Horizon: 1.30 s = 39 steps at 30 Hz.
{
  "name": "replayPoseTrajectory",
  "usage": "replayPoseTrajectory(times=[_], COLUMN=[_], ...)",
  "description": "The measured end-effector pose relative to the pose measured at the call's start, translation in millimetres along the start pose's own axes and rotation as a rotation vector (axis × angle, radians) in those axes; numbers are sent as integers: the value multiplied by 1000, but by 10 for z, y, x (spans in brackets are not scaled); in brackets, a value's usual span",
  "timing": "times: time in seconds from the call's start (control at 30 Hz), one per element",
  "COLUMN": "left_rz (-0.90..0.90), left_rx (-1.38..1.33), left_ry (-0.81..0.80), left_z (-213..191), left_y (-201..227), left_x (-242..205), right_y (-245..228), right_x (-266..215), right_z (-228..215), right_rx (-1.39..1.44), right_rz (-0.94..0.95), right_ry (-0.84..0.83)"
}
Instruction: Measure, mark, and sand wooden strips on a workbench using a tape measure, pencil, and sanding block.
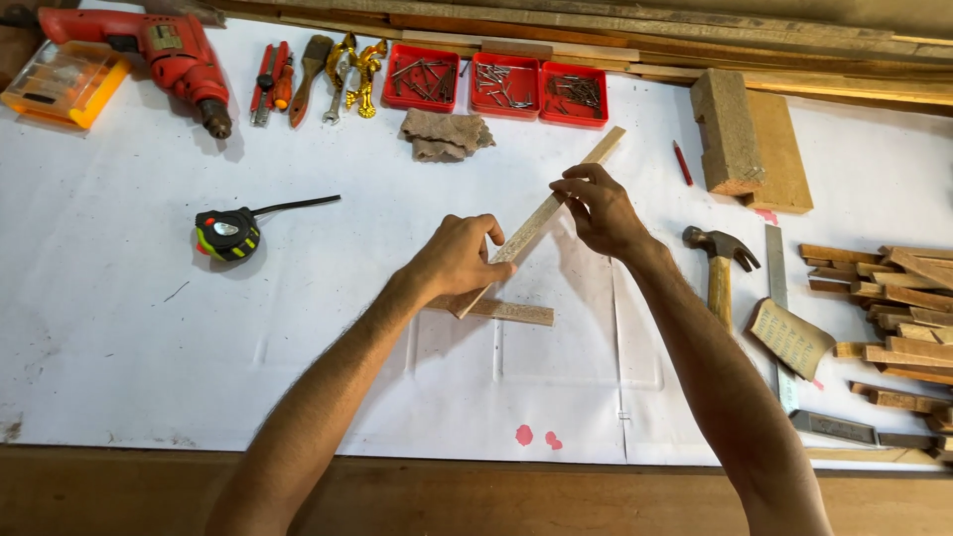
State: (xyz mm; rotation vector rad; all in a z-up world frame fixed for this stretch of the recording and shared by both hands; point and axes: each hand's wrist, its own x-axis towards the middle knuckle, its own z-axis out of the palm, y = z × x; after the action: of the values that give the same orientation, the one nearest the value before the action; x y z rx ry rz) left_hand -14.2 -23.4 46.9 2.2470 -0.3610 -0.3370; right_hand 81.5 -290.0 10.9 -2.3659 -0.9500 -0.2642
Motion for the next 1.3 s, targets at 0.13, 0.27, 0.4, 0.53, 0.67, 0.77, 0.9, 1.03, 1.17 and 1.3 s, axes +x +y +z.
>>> replayPoseTrajectory(times=[0.13, 0.27, 0.4, 0.53, 0.67, 0.77, 0.9, 1.03, 1.17, 1.3], left_rz=[26, 69, 169, 182, 200, 227, 149, 131, 135, 144], left_rx=[-48, -35, -6, 63, 324, 568, 622, 613, 606, 590], left_ry=[-41, -40, 1, -25, -23, -70, -211, -232, -227, -233], left_z=[300, 707, 1241, 1408, 1442, 1345, 1317, 1333, 1346, 1274], left_y=[471, 768, 820, 1029, 846, 690, 545, 571, 599, 697], left_x=[91, 303, 626, 709, 965, 1089, 1156, 1142, 1122, 1088], right_y=[62, 102, 246, 494, 611, 541, 309, 224, 209, 231], right_x=[-202, -391, -594, -828, -961, -961, -914, -938, -991, -992], right_z=[-273, -439, -500, -426, -384, -404, -502, -565, -597, -737], right_rx=[-11, 179, 167, 134, -2, 40, 109, 187, 298, 282], right_rz=[113, 415, 609, 634, 575, 594, 628, 698, 723, 669], right_ry=[22, 71, 57, 40, 52, 3, -72, -119, -106, -165])
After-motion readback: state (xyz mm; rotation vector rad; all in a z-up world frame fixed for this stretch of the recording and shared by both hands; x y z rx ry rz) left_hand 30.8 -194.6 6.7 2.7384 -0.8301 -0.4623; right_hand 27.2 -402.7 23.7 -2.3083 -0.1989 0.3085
